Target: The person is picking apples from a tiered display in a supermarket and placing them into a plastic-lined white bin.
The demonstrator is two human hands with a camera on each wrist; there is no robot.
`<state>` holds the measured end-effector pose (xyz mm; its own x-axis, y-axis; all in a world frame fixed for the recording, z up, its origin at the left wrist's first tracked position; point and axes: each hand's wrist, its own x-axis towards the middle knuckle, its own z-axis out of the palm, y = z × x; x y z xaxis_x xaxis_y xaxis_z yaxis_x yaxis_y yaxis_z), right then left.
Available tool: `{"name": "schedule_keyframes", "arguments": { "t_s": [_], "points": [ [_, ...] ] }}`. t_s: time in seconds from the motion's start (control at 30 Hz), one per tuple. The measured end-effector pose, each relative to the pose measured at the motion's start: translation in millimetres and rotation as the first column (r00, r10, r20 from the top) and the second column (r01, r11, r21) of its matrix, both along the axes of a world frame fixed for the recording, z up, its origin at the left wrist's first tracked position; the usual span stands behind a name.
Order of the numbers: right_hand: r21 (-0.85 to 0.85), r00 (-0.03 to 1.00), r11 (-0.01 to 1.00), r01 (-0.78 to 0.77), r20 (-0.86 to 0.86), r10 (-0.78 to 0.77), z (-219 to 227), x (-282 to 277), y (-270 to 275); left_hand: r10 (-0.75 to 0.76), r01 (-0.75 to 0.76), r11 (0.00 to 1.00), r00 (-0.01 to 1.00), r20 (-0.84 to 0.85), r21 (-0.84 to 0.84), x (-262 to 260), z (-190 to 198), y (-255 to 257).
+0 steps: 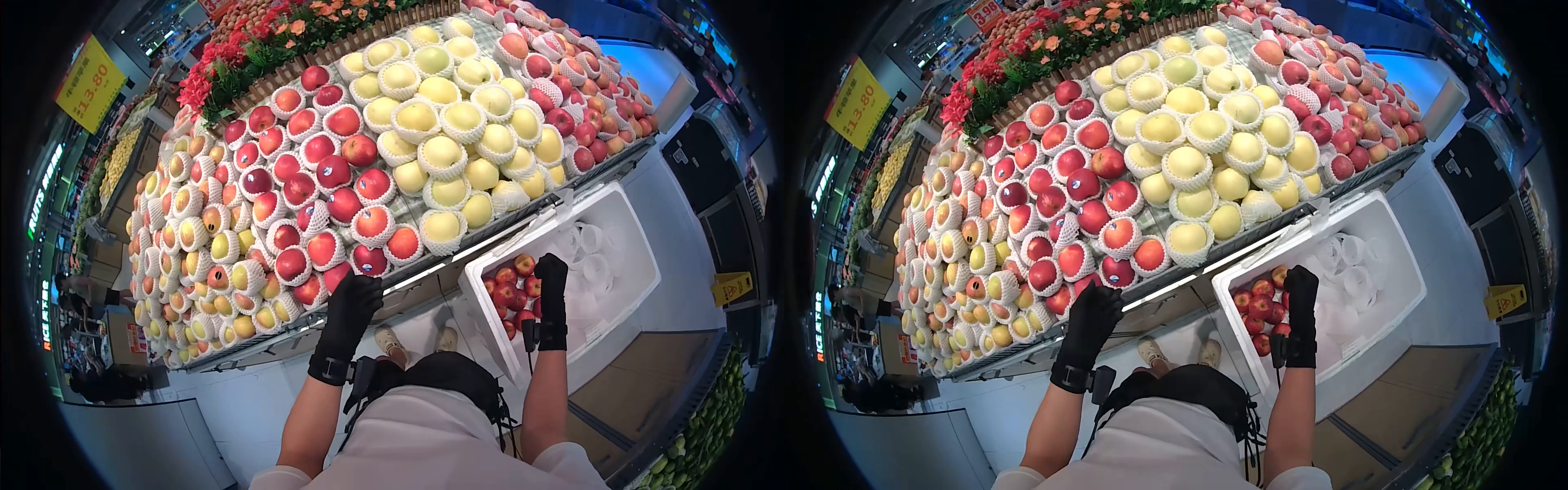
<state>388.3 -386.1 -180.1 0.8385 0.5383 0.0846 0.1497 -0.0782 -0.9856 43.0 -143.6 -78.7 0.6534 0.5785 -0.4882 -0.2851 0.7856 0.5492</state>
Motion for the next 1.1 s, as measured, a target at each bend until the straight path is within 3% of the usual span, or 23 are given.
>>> {"name": "schedule_keyframes", "arguments": {
  "t_s": [0.07,0.1,0.2,0.3,0.4,0.53,0.6,0.67,0.7,0.73,0.8,0.93,0.97,1.03,1.1],
  "points": [
    [0.034,0.999,0.999,-0.035,0.026,0.034,11.2,-9.4,7.5,0.029,-0.020,0.999,0.982,0.185,-0.049,-9.2,-23.7,9.2],
    [0.015,0.996,0.998,-0.061,0.060,0.060,19.6,-14.8,12.5,0.140,-0.138,0.989,0.990,0.035,-0.051,-3.3,-5.8,2.8],
    [-0.044,0.989,0.990,-0.132,0.059,0.135,17.9,-18.8,23.7,0.183,-0.177,0.983,0.971,0.156,-0.053,-14.6,-9.2,6.6],
    [-0.067,0.986,0.984,-0.165,-0.035,0.163,10.2,-25.5,34.4,0.303,-0.299,0.953,0.949,0.088,-0.049,-18.4,-4.3,6.2],
    [-0.157,0.982,0.969,-0.189,-0.007,0.191,17.2,-33.6,45.3,0.282,-0.286,0.958,0.956,0.079,0.039,-29.4,-7.1,11.4],
    [-0.187,0.966,0.953,-0.238,0.052,0.251,45.5,-47.2,66.4,0.256,-0.257,0.967,0.963,0.081,-0.005,-47.1,-5.1,10.0],
    [-0.151,0.975,0.964,-0.219,-0.057,0.213,69.5,-62.4,80.4,0.207,-0.207,0.978,0.970,0.127,-0.012,-61.0,-15.0,13.2],
    [-0.189,0.957,0.939,-0.288,-0.074,0.279,45.6,-56.5,85.1,0.270,-0.268,0.963,0.961,0.057,-0.034,-69.6,-17.6,9.7],
    [-0.183,0.940,0.935,-0.304,-0.219,0.262,79.1,-72.3,88.6,0.296,-0.295,0.955,0.955,0.023,-0.043,-72.7,-16.1,8.7],
    [-0.143,0.914,0.935,-0.324,-0.304,0.271,81.3,-76.9,91.3,0.284,-0.284,0.958,0.959,0.010,-0.029,-77.1,-13.8,8.4],
    [-0.165,0.892,0.915,-0.368,-0.340,0.297,94.6,-84.9,97.2,0.263,-0.263,0.965,0.965,-0.016,0.003,-87.0,-10.3,5.6],
    [-0.254,0.899,0.864,-0.436,-0.173,0.403,77.2,-86.6,109.8,0.325,-0.325,0.946,0.946,0.018,0.011,-99.7,-7.7,2.3],
    [-0.263,0.898,0.874,-0.409,0.054,0.437,63.7,-84.9,112.0,0.327,-0.327,0.945,0.945,0.024,-0.003,-101.5,-7.0,3.0],
    [-0.254,0.755,0.894,-0.369,0.479,0.448,49.0,-90.1,121.4,0.339,-0.338,0.941,0.940,0.028,-0.032,-108.7,-3.7,4.9],
    [-0.260,0.884,0.881,-0.396,0.151,0.442,56.7,-97.2,125.6,0.312,-0.311,0.950,0.950,0.023,-0.032,-116.1,-8.5,12.0]
  ]
}}
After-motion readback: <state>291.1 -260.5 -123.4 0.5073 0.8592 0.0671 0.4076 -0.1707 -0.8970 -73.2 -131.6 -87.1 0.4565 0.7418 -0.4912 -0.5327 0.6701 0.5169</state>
